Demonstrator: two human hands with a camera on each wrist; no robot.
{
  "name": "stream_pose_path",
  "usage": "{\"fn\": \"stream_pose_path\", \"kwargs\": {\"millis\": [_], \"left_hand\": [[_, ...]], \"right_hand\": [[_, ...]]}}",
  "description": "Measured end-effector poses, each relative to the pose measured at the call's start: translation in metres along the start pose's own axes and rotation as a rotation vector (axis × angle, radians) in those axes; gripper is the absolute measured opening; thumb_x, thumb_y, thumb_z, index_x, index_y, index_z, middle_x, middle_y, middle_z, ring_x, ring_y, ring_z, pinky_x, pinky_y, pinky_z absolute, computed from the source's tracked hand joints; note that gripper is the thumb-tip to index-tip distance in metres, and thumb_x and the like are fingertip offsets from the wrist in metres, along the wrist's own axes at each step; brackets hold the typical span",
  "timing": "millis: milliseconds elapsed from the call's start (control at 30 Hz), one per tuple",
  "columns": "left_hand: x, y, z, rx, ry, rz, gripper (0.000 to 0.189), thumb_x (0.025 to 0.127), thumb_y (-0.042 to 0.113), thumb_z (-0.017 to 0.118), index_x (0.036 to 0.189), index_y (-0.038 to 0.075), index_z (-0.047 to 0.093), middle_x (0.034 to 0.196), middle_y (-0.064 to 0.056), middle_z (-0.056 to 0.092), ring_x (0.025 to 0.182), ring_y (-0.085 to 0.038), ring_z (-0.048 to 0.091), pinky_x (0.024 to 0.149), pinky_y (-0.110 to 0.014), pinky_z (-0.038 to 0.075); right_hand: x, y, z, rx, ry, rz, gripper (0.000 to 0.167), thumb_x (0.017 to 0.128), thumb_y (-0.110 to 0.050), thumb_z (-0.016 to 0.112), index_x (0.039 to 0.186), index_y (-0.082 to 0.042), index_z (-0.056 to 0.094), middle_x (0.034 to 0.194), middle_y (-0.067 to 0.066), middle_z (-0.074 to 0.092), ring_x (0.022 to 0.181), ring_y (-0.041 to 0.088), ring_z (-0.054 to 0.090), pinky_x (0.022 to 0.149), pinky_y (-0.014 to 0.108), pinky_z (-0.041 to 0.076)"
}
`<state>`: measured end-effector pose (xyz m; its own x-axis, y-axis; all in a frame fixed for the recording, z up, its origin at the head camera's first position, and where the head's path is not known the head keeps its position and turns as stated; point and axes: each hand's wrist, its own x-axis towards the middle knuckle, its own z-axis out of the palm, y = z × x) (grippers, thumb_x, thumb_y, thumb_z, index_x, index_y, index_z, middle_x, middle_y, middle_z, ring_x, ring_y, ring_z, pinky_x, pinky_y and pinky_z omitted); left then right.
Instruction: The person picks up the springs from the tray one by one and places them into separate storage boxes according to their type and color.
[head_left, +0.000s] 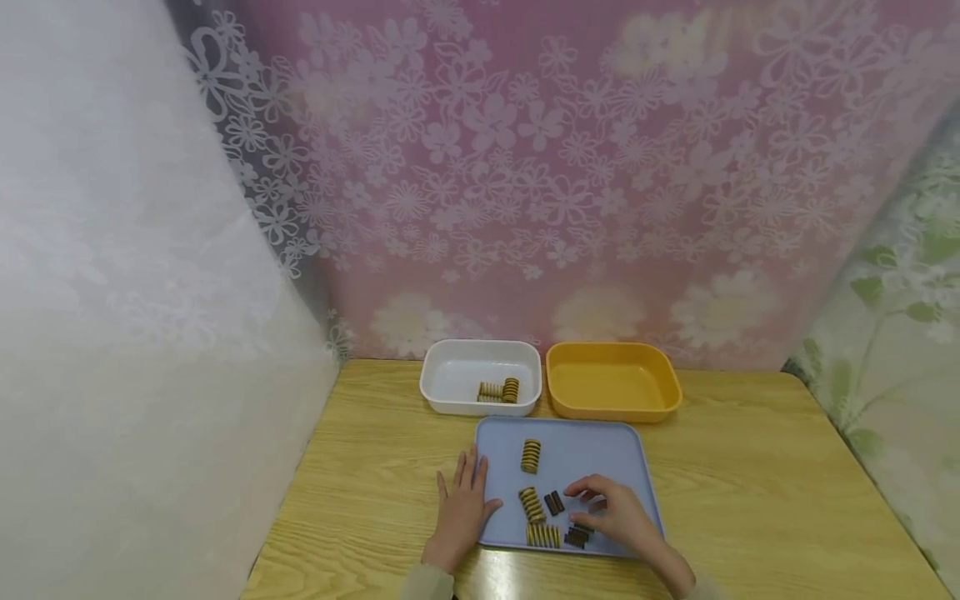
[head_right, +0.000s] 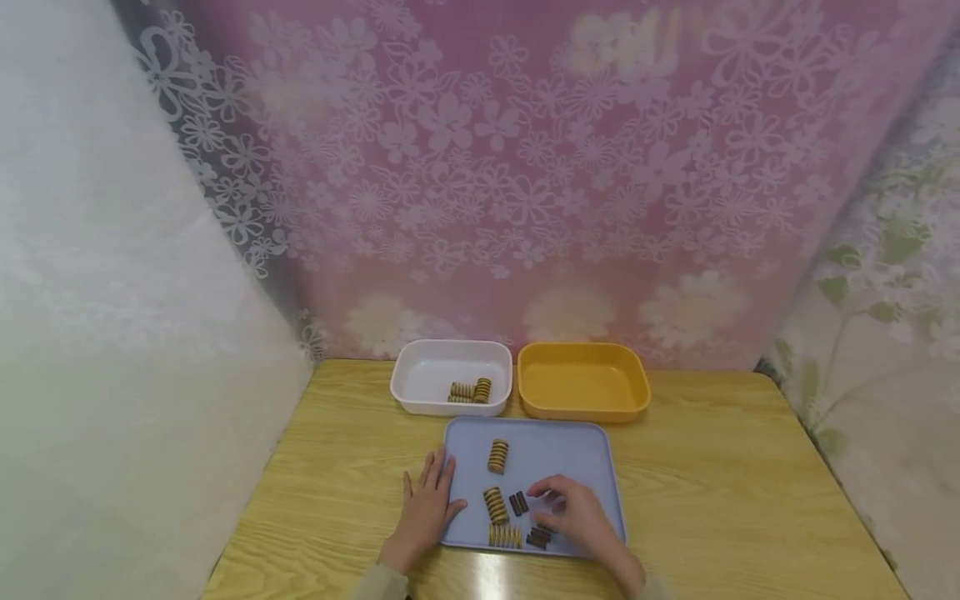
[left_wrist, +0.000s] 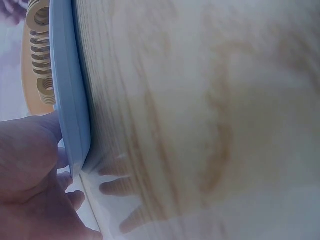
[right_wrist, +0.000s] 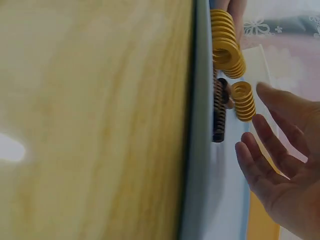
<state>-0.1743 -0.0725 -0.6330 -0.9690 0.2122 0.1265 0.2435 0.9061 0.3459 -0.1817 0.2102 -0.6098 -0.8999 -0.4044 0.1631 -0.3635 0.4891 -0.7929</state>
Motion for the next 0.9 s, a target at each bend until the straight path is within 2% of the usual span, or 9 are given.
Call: {"fn": "stream_pose_path", "kwargs": {"millis": [100, 233, 333, 433, 533, 600, 667, 800, 900], "left_hand": [[0.000, -0.001, -0.001, -0.007, 0.010, 0.003, 0.073, 0.090, 0.035, 0.072, 0.147, -0.003, 0.048, 0.161, -0.022, 0.032, 0.147, -0.043, 0.032, 0.107, -0.077, 0.025], [-0.001, -0.001, -0.002, -0.013, 0.020, 0.010, 0.072, 0.090, 0.034, 0.072, 0.147, -0.003, 0.049, 0.161, -0.022, 0.033, 0.147, -0.043, 0.033, 0.107, -0.078, 0.025], [-0.001, -0.001, -0.003, -0.010, 0.026, 0.013, 0.072, 0.090, 0.034, 0.072, 0.146, -0.004, 0.049, 0.160, -0.023, 0.034, 0.146, -0.043, 0.034, 0.106, -0.078, 0.026], [-0.002, 0.001, -0.004, -0.004, 0.035, 0.015, 0.072, 0.089, 0.034, 0.073, 0.145, -0.004, 0.050, 0.159, -0.023, 0.036, 0.145, -0.044, 0.035, 0.106, -0.078, 0.027], [-0.003, 0.002, -0.005, 0.009, 0.041, 0.017, 0.072, 0.088, 0.035, 0.073, 0.145, -0.004, 0.051, 0.158, -0.023, 0.037, 0.144, -0.044, 0.037, 0.105, -0.078, 0.028], [-0.003, 0.002, -0.005, 0.012, 0.045, 0.020, 0.072, 0.088, 0.035, 0.073, 0.144, -0.004, 0.051, 0.158, -0.023, 0.037, 0.144, -0.044, 0.037, 0.105, -0.078, 0.029], [-0.002, 0.003, -0.005, 0.007, 0.045, 0.021, 0.071, 0.089, 0.034, 0.073, 0.144, -0.004, 0.051, 0.158, -0.024, 0.037, 0.144, -0.044, 0.037, 0.104, -0.078, 0.028], [-0.001, 0.003, -0.004, -0.008, 0.033, 0.017, 0.071, 0.090, 0.035, 0.072, 0.146, -0.004, 0.049, 0.159, -0.023, 0.036, 0.145, -0.044, 0.035, 0.105, -0.078, 0.026], [-0.001, 0.003, -0.003, -0.011, 0.030, 0.014, 0.072, 0.090, 0.035, 0.071, 0.146, -0.004, 0.049, 0.160, -0.023, 0.035, 0.146, -0.044, 0.034, 0.106, -0.078, 0.026]], "right_hand": [[-0.006, 0.004, 0.003, -0.051, -0.036, -0.059, 0.032, 0.077, -0.016, 0.088, 0.104, -0.008, 0.073, 0.098, 0.006, 0.072, 0.085, 0.018, 0.066, 0.069, 0.029, 0.058], [-0.010, 0.007, 0.007, -0.131, -0.062, -0.085, 0.030, 0.075, -0.019, 0.089, 0.100, -0.013, 0.074, 0.096, -0.002, 0.070, 0.087, 0.010, 0.063, 0.072, 0.027, 0.054], [-0.010, 0.007, 0.007, -0.168, -0.076, -0.080, 0.027, 0.075, -0.018, 0.089, 0.098, -0.016, 0.075, 0.095, -0.006, 0.070, 0.089, 0.011, 0.063, 0.076, 0.030, 0.054], [-0.010, 0.006, 0.006, -0.214, -0.091, -0.116, 0.028, 0.073, -0.018, 0.090, 0.097, -0.018, 0.075, 0.095, -0.008, 0.069, 0.089, 0.010, 0.062, 0.079, 0.034, 0.054], [-0.011, 0.007, 0.007, -0.258, -0.098, -0.158, 0.030, 0.071, -0.016, 0.091, 0.096, -0.020, 0.075, 0.095, -0.008, 0.066, 0.088, 0.010, 0.059, 0.077, 0.034, 0.053], [-0.011, 0.009, 0.008, -0.286, -0.066, -0.155, 0.030, 0.071, -0.013, 0.091, 0.095, -0.020, 0.075, 0.094, -0.008, 0.064, 0.086, 0.010, 0.058, 0.075, 0.033, 0.052], [-0.009, 0.012, 0.009, -0.316, -0.001, -0.122, 0.032, 0.069, -0.010, 0.092, 0.095, -0.020, 0.074, 0.094, -0.008, 0.064, 0.085, 0.012, 0.058, 0.073, 0.033, 0.052], [-0.001, 0.020, 0.009, -0.369, 0.171, 0.007, 0.038, 0.064, -0.005, 0.093, 0.094, -0.018, 0.075, 0.093, -0.004, 0.066, 0.084, 0.017, 0.060, 0.073, 0.035, 0.051], [0.005, 0.026, 0.005, -0.371, 0.256, 0.095, 0.038, 0.063, 0.000, 0.091, 0.094, -0.014, 0.075, 0.094, 0.002, 0.068, 0.086, 0.022, 0.062, 0.075, 0.039, 0.050]]}}
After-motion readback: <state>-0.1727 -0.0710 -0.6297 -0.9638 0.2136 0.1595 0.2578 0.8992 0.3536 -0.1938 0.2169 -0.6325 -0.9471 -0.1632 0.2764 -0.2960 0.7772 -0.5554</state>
